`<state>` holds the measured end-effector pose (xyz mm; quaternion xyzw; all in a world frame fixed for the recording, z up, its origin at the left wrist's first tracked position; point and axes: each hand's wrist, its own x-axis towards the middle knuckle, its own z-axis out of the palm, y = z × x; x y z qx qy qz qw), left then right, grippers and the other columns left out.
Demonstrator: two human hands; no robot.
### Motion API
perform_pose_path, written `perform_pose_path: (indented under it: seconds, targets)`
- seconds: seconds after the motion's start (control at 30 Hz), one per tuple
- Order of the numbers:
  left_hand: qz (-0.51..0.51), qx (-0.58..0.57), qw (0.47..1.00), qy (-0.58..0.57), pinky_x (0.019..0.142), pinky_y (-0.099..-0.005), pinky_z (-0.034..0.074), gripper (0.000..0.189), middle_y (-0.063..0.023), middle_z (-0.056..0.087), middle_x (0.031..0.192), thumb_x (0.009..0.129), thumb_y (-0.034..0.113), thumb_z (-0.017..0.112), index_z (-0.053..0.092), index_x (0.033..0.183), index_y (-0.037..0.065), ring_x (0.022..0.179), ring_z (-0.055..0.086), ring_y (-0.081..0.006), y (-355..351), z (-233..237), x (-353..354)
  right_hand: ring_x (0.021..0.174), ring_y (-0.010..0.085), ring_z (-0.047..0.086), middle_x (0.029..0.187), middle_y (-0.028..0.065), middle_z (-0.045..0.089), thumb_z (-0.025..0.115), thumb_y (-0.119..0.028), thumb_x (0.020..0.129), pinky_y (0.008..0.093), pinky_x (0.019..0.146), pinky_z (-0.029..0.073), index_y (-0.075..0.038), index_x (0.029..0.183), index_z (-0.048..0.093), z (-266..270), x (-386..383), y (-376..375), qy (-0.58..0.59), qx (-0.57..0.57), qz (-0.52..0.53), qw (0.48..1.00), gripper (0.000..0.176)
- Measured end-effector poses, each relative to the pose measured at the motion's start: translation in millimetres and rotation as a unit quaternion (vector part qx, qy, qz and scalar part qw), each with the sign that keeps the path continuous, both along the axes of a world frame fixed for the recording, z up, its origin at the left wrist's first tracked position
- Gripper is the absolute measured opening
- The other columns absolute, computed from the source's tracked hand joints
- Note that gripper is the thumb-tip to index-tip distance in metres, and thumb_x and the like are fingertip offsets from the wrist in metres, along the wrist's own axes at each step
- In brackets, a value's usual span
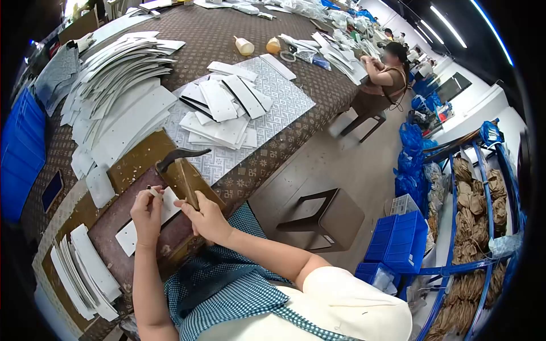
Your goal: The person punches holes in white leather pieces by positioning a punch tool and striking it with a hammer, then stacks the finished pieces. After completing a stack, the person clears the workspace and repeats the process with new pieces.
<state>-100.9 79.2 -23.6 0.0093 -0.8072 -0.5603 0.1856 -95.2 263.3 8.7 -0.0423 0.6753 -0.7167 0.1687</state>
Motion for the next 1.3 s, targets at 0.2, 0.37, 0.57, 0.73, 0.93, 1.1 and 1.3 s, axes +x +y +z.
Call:
perform_pose_path:
  seconds: [0.2,0.37,0.57,0.73,0.93,1.1,1.3]
  targets:
    - [0.076,0.102,0.992,-0.024,0.063,-0.0213,0.045,0.013,0.0027,0.06,0.077,0.089,0.005,0.07,0.06,0.082,0.003,0.069,0.055,-0.0053,2,-1,-5,0.048,0.0126,0.06,0.102,0.01,0.074,0.057,-0.022,0.1,0.0276,0.046,0.05,0.004,0.11,0.052,-5,0,-2,0.063,0.066,0.005,0.996,0.028]
    - [0.132,0.072,0.989,-0.005,0.057,-0.022,0.038,0.019,0.0055,0.055,0.068,0.086,0.01,0.075,0.06,0.077,0.003,0.064,0.047,-0.0029,-1,-5,-8,0.048,0.0097,0.057,0.073,0.0035,0.064,0.058,-0.02,0.101,0.0271,0.045,0.047,0.002,0.108,0.061,-6,1,-5,0.057,0.089,-0.002,0.994,0.023]
    - [0.039,0.015,0.999,-0.006,0.077,-0.0233,0.052,0.014,-0.0052,0.07,0.1,0.091,0.005,0.07,0.07,0.103,-0.003,0.085,0.065,-0.009,2,8,24,0.048,0.0117,0.06,0.089,0.009,0.072,0.057,-0.018,0.1,0.0277,0.046,0.048,0.003,0.11,0.06,0,0,-4,0.032,0.058,0.004,0.998,0.023]
    - [0.034,0.007,0.999,-0.008,0.077,-0.0245,0.053,0.017,-0.0066,0.071,0.099,0.09,0.006,0.072,0.071,0.104,-0.001,0.086,0.066,-0.0117,4,10,29,0.048,0.0127,0.061,0.094,0.0102,0.074,0.057,-0.019,0.1,0.0279,0.045,0.049,0.004,0.11,0.058,-2,0,-3,0.052,0.061,0.007,0.997,0.024]
    - [0.033,0.004,0.999,-0.004,0.076,-0.0273,0.055,0.014,-0.0098,0.072,0.1,0.087,0.007,0.073,0.071,0.098,0.0,0.084,0.068,-0.0157,7,8,27,0.047,0.0129,0.061,0.094,0.0105,0.074,0.058,-0.019,0.1,0.0278,0.045,0.049,0.003,0.109,0.058,-2,0,-3,0.048,0.06,0.006,0.997,0.024]
    - [0.025,-0.015,1.0,0.004,0.076,-0.028,0.056,0.013,-0.0098,0.073,0.101,0.086,0.006,0.074,0.071,0.097,-0.001,0.083,0.069,-0.0159,9,11,27,0.047,0.0129,0.061,0.094,0.0103,0.074,0.058,-0.019,0.1,0.0279,0.045,0.049,0.003,0.108,0.058,-2,-1,-3,0.046,0.058,0.008,0.997,0.024]
    - [0.015,-0.121,0.992,0.032,0.073,-0.0279,0.054,0.012,-0.0087,0.07,0.093,0.087,0.006,0.073,0.072,0.098,0.001,0.08,0.068,-0.0171,7,9,25,0.046,0.0133,0.061,0.084,0.0095,0.073,0.058,-0.02,0.1,0.028,0.045,0.048,0.002,0.101,0.058,-4,-2,-3,0.057,0.051,0.003,0.997,0.022]
